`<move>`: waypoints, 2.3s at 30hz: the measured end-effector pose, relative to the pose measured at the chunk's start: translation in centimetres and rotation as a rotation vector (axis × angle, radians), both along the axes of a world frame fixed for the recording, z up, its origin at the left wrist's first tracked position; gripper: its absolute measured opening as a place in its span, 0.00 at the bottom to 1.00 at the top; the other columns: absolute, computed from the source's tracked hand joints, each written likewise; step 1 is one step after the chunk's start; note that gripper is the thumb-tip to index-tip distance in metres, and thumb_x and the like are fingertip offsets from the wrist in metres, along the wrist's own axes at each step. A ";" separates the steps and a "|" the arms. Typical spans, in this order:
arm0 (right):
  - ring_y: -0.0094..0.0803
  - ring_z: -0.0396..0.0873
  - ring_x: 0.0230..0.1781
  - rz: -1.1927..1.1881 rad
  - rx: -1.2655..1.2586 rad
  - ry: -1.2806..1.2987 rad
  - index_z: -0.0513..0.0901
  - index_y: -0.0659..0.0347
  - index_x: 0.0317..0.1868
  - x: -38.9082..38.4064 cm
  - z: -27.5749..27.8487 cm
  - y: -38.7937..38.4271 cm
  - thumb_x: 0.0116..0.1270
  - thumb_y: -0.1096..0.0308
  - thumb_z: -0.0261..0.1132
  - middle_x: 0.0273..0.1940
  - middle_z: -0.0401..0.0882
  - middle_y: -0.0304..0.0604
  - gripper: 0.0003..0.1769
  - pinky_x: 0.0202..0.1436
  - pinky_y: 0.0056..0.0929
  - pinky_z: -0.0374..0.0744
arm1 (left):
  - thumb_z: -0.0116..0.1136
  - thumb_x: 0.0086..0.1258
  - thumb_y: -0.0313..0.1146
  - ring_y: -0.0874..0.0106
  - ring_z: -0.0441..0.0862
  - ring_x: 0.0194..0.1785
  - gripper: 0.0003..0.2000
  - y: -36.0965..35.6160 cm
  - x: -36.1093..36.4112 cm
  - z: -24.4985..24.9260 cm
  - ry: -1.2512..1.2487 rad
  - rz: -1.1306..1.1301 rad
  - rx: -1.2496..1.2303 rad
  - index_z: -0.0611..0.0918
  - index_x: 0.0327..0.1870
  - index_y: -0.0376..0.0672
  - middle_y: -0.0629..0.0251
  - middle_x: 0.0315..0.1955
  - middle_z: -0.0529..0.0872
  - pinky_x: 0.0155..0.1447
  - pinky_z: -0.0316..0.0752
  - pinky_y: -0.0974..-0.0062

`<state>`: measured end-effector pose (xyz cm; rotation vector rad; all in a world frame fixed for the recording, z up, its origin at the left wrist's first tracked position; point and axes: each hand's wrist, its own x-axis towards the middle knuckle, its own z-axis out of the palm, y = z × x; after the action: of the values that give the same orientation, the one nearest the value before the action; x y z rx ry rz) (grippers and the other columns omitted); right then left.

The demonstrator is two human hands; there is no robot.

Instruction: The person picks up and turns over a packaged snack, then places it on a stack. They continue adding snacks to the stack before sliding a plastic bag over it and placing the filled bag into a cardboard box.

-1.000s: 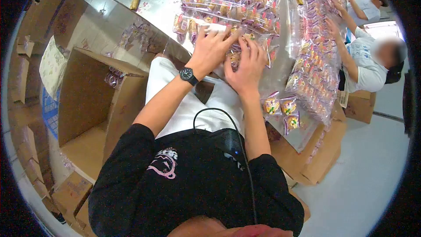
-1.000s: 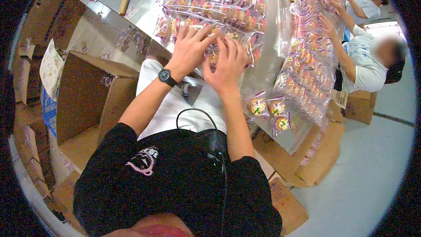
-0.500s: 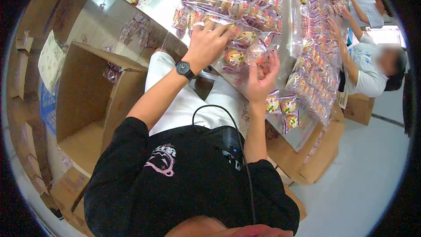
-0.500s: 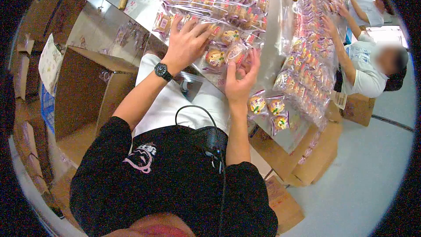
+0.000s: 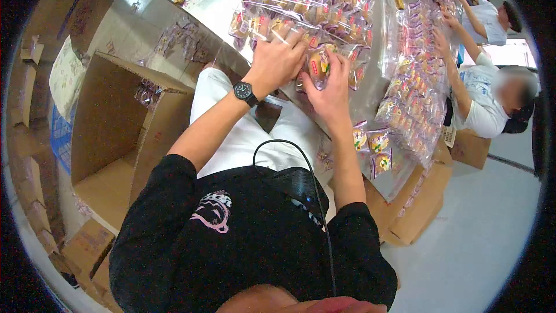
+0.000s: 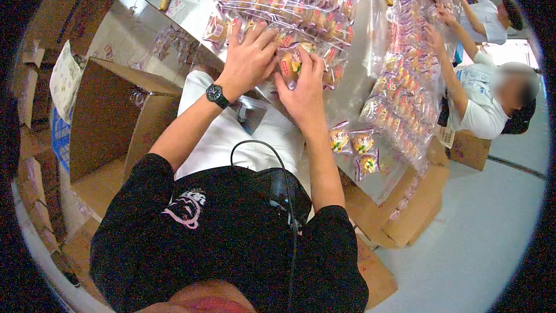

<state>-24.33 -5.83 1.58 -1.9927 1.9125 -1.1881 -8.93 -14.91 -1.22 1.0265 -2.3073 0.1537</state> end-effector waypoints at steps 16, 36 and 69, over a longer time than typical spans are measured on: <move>0.47 0.81 0.60 0.190 0.032 -0.630 0.66 0.70 0.69 -1.7 -4.9 0.2 0.71 0.58 0.74 0.58 0.79 0.59 0.37 0.67 0.41 0.77 | 0.64 0.69 0.38 0.62 0.77 0.69 0.17 0.3 -0.4 0.0 -0.041 0.003 0.012 0.88 0.59 0.54 0.68 0.67 0.82 0.76 0.53 0.22; 0.55 0.82 0.51 0.002 -0.274 0.176 0.66 0.71 0.69 -2.9 -5.6 -1.6 0.70 0.64 0.76 0.53 0.80 0.62 0.37 0.59 0.47 0.80 | 0.68 0.68 0.43 0.62 0.78 0.69 0.20 -0.1 -0.6 -0.7 0.056 0.027 -0.012 0.87 0.62 0.61 0.71 0.63 0.85 0.78 0.52 0.32; 0.44 0.82 0.44 0.319 -0.192 0.547 0.88 0.50 0.39 -5.9 -0.7 -1.8 0.58 0.66 0.77 0.54 0.87 0.44 0.09 0.55 0.47 0.79 | 0.68 0.67 0.40 0.67 0.77 0.69 0.21 -0.5 -0.8 -0.7 0.073 0.086 0.024 0.87 0.62 0.59 0.73 0.58 0.85 0.80 0.50 0.34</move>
<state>-30.18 -7.68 0.86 -2.8260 1.6120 -0.8252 -9.70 -15.36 -1.94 1.1260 -2.2056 0.1216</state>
